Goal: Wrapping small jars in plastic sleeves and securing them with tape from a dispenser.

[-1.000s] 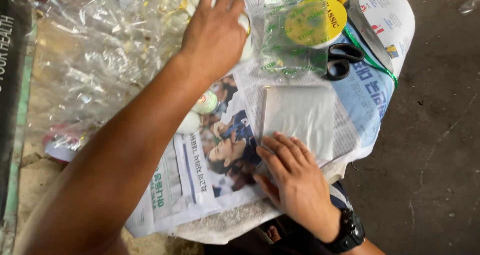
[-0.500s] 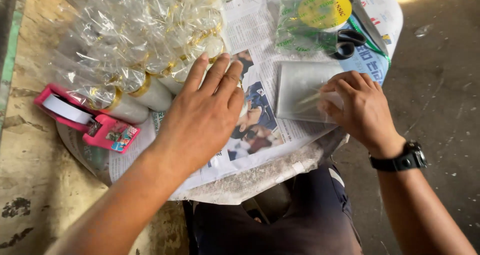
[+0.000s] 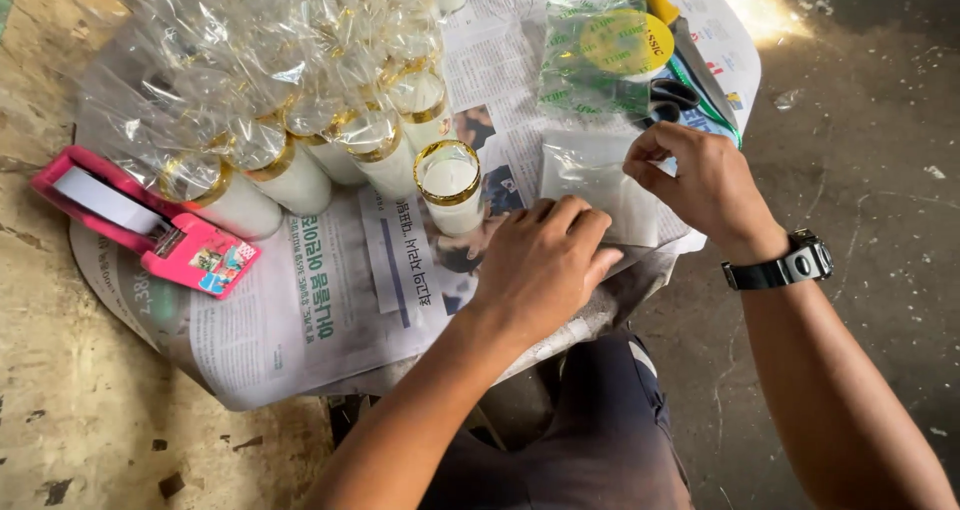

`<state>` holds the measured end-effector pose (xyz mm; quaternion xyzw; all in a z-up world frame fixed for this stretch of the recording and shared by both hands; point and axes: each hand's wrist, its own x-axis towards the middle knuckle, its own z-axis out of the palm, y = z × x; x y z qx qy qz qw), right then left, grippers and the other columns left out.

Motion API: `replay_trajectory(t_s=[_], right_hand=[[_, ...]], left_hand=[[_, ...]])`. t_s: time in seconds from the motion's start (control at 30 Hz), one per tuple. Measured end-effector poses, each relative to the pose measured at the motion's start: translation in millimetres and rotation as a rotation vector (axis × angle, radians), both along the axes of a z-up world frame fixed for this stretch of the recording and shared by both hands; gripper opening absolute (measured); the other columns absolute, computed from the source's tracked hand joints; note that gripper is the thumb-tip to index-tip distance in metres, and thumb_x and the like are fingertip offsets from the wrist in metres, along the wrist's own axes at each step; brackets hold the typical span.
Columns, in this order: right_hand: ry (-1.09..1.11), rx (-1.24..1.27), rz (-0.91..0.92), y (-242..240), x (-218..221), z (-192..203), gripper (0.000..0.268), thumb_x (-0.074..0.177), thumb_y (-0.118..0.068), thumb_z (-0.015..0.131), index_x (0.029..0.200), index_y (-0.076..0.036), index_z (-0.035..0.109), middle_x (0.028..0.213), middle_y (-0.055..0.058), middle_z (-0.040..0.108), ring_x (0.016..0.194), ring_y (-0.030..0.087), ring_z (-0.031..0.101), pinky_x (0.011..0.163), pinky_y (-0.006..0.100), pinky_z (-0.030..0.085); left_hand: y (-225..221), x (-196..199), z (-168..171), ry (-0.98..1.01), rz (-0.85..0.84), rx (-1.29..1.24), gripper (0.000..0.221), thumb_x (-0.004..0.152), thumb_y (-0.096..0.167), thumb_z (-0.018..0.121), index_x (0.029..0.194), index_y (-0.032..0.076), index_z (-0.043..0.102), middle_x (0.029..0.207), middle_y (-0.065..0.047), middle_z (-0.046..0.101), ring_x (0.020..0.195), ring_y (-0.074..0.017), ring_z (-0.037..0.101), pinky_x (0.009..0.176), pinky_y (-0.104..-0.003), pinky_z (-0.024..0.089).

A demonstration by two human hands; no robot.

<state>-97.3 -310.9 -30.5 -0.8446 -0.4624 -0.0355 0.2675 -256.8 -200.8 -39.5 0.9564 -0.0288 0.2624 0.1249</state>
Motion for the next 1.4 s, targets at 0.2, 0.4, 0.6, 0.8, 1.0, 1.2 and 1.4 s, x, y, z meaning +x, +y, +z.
replay_trajectory(t_s=[0.2,0.4,0.6,0.8,1.0,1.2,1.4], right_hand=[[0.046,0.047,0.076,0,6,6,0.013,0.087,-0.014,0.055,0.082,-0.003,0.059,0.074,0.013,0.061,0.077,0.032,0.061,0.061,0.040,0.046],[0.226,0.062,0.056,4,20,1,0.013,0.086,-0.017,0.056,0.083,-0.005,0.060,0.072,0.009,0.062,0.075,0.024,0.061,0.059,0.035,0.046],[0.339,0.009,0.068,6,24,7,0.022,0.084,-0.023,0.059,0.088,-0.001,0.059,0.073,0.012,0.063,0.073,0.025,0.061,0.062,0.037,0.045],[0.520,0.095,0.079,16,30,8,0.023,0.093,-0.019,0.046,0.093,0.001,0.057,0.078,0.012,0.062,0.078,0.024,0.059,0.066,0.036,0.044],[0.711,0.252,-0.143,20,33,44,0.016,0.097,-0.021,0.035,0.092,-0.010,0.046,0.087,0.002,0.052,0.075,0.011,0.049,0.069,0.022,0.041],[0.858,0.437,-0.058,39,50,58,0.013,0.096,-0.021,0.042,0.088,-0.014,0.048,0.088,0.000,0.058,0.087,0.013,0.062,0.073,0.023,0.048],[0.960,0.599,-0.387,52,38,99,0.009,0.091,-0.023,0.046,0.088,-0.015,0.050,0.081,-0.006,0.061,0.068,0.003,0.062,0.060,0.012,0.053]], left_hand=[[-5,29,-22,-0.338,0.109,0.073,0.017,0.077,0.028,0.056,0.082,0.012,0.054,0.083,-0.003,0.050,0.076,-0.0227,0.056,0.062,-0.034,0.047],[-11,38,-32,-0.296,0.025,0.089,0.025,0.074,0.032,0.059,0.084,0.010,0.055,0.090,-0.007,0.051,0.087,-0.0242,0.056,0.070,-0.036,0.046],[-11,47,-27,-0.279,0.077,0.079,0.019,0.077,0.030,0.055,0.077,0.011,0.052,0.081,-0.005,0.049,0.075,-0.0236,0.057,0.060,-0.034,0.047],[-15,58,-27,0.136,0.168,-0.060,0.048,0.069,0.035,0.062,0.109,0.011,0.049,0.108,-0.015,0.049,0.106,-0.0323,0.048,0.083,-0.046,0.041],[-20,59,-50,-0.024,0.214,0.156,0.060,0.073,0.053,0.050,0.115,0.009,0.051,0.123,-0.021,0.045,0.115,-0.0356,0.041,0.092,-0.054,0.034],[-17,62,-64,0.180,0.180,0.149,0.069,0.079,0.059,0.016,0.127,0.013,0.034,0.136,-0.017,0.027,0.127,-0.0347,0.024,0.097,-0.053,0.023],[-18,50,-42,0.309,0.099,-0.061,0.056,0.081,0.047,0.041,0.128,0.016,0.035,0.141,-0.014,0.011,0.131,-0.0354,0.006,0.098,-0.062,0.011]])
